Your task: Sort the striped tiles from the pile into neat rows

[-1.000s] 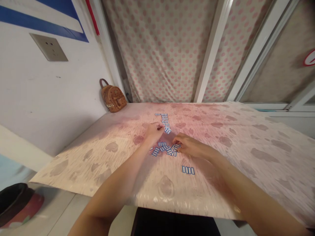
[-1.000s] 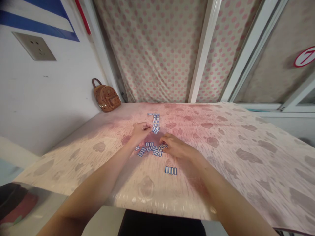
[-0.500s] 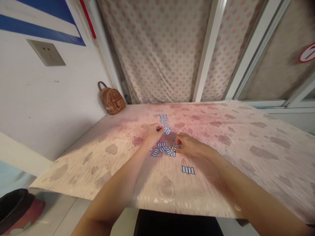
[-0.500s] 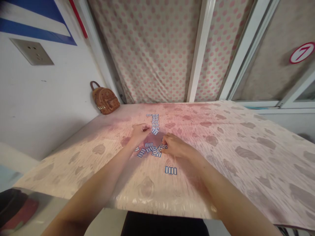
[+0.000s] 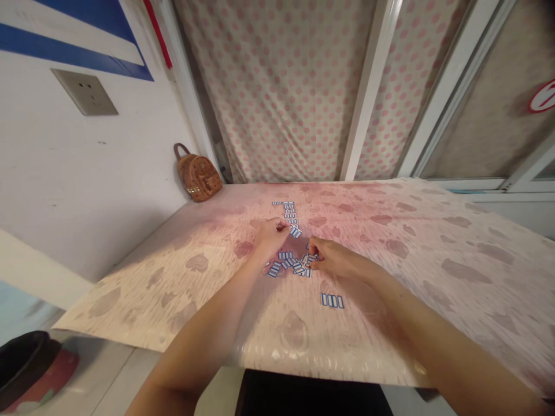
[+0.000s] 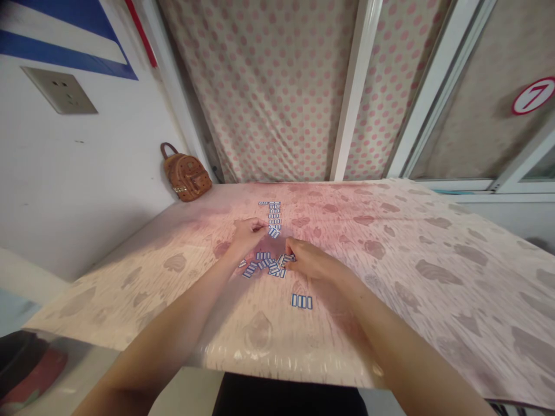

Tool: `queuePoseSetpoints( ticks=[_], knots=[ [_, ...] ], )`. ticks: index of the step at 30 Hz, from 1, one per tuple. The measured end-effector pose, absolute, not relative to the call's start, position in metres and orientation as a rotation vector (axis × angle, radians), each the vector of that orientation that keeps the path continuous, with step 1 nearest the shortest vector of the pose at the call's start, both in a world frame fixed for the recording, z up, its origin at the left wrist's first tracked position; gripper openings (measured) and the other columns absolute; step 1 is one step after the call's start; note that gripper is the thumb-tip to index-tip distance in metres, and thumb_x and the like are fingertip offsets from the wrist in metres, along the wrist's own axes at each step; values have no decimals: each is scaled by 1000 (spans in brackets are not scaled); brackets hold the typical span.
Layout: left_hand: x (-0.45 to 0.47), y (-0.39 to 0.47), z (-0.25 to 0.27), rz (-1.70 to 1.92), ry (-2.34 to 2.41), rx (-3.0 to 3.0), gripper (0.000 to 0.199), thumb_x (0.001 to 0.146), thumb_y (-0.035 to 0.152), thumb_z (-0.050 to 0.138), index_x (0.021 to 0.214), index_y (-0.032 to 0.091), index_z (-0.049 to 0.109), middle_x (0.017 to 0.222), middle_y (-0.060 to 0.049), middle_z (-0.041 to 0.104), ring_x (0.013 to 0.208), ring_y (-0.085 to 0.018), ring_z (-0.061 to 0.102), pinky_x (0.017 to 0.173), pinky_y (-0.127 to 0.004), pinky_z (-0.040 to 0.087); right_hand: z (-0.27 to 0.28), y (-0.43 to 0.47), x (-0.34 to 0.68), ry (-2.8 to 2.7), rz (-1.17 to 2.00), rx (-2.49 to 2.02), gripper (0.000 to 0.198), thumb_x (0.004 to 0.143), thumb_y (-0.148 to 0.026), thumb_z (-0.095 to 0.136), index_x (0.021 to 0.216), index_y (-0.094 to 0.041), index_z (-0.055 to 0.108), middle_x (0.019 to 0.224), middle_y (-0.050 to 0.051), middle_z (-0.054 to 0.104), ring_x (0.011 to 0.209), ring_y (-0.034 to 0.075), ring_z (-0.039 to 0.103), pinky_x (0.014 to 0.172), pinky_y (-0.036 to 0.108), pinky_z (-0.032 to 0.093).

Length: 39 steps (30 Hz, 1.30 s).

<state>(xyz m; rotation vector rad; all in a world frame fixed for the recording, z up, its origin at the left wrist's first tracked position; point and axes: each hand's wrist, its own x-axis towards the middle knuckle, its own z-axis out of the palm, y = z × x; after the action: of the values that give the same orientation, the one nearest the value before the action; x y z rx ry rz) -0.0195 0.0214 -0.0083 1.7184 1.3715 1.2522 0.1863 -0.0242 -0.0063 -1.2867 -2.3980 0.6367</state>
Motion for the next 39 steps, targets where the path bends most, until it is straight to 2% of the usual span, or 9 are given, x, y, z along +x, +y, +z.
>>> queuePoseSetpoints(
  ticks=[3,8,16,20,23,26,31,35,39],
  knots=[
    [-20,22,-9,1247,1362,1727,9,78,15,62,80,16,71,80,-4,73,72,-15,67,67,-24,47,-3,-27,185,-2395,646,-1307,19,76,-21,63,90,-20,51,82,2,61,71,18,55,58,28,35],
    [-20,24,-12,1254,1345,1735,10,77,15,62,80,16,71,80,-4,73,72,-15,66,66,-24,47,6,-33,182,-2411,672,-1229,27,77,-16,59,103,-19,55,97,6,66,78,18,59,66,28,40],
    [-18,24,-12,1251,1351,1696,8,76,15,62,79,15,70,76,-4,71,68,-14,64,62,-22,46,14,-33,181,-2400,554,-1314,19,86,-12,45,99,-19,58,81,3,65,68,17,57,63,27,36],
    [-18,22,-11,1254,1355,1681,8,76,16,63,78,16,70,76,-3,71,68,-14,63,61,-22,46,12,-29,181,-2338,510,-1269,19,92,-17,42,86,-19,60,77,3,63,69,17,56,65,27,37],
    [-18,23,-12,1267,1336,1633,9,76,18,63,80,16,70,75,-2,70,66,-13,62,58,-21,45,11,-25,182,-2261,432,-1158,23,91,-18,41,74,-18,57,82,6,61,78,18,56,71,29,40],
    [-18,23,-14,1280,1304,1540,9,76,21,64,81,16,69,69,-1,67,60,-11,60,55,-20,45,11,-20,187,-2107,409,-1135,25,90,-24,41,70,-19,55,79,5,58,76,18,55,70,29,40],
    [-10,17,-9,1300,1176,1349,8,77,23,66,79,15,66,65,-1,67,59,-10,63,57,-19,48,9,-15,191,-1776,749,-1121,20,84,-38,53,77,-20,57,74,1,62,67,16,58,65,28,46],
    [-2,8,-3,1334,1090,1255,5,79,20,64,80,15,63,66,-1,68,60,-11,66,62,-21,52,11,-19,186,-1556,1106,-1042,36,77,-54,63,80,-18,60,82,7,70,72,18,66,73,32,54],
    [1,3,1,1341,1050,1329,6,80,21,65,81,15,63,69,-1,69,66,-13,69,64,-22,53,16,-24,183,-1508,1220,-1085,45,73,-61,68,79,-16,62,76,8,71,64,17,66,63,29,54]
  ],
)
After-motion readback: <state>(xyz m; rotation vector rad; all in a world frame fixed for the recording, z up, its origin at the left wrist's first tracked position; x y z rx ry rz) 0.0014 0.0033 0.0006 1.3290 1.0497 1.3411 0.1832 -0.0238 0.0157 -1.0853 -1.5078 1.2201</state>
